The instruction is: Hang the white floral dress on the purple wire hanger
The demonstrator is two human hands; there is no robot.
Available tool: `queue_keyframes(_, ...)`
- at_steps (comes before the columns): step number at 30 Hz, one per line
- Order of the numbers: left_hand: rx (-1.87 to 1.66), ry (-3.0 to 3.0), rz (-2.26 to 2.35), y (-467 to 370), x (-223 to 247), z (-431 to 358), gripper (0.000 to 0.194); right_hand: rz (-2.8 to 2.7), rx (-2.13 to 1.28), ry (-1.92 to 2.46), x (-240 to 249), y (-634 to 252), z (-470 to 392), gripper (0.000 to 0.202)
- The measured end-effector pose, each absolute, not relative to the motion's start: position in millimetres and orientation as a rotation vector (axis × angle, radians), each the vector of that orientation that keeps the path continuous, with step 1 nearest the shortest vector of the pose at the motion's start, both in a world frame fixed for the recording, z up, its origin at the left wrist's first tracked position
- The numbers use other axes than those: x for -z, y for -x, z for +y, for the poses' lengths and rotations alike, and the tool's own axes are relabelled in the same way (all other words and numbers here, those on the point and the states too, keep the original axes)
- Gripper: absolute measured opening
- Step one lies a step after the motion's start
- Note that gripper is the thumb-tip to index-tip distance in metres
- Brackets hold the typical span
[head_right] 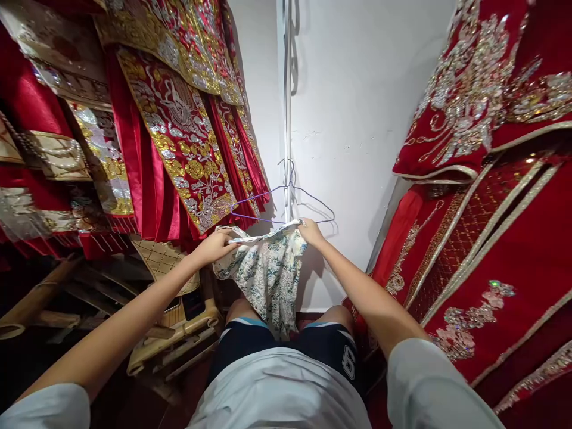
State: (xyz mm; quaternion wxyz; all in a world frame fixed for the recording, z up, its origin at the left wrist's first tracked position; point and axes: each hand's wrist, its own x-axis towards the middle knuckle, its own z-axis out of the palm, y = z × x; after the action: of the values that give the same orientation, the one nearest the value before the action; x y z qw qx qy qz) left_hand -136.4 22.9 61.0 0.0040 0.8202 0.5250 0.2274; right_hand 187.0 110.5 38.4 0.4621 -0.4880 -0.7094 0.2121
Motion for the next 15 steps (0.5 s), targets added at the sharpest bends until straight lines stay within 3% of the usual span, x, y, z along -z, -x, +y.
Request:
queue_keyframes(9,-1.138,-2.384,1.586,111,-108,33,0.034,-1.772,-0.395,1.220,-79,-240,78,0.020)
queue_keyframes(15,-1.071,-2.272,1.759,84,-121,82,0.027,-1.794,-0.396,1.202,-80,-243,68,0.020)
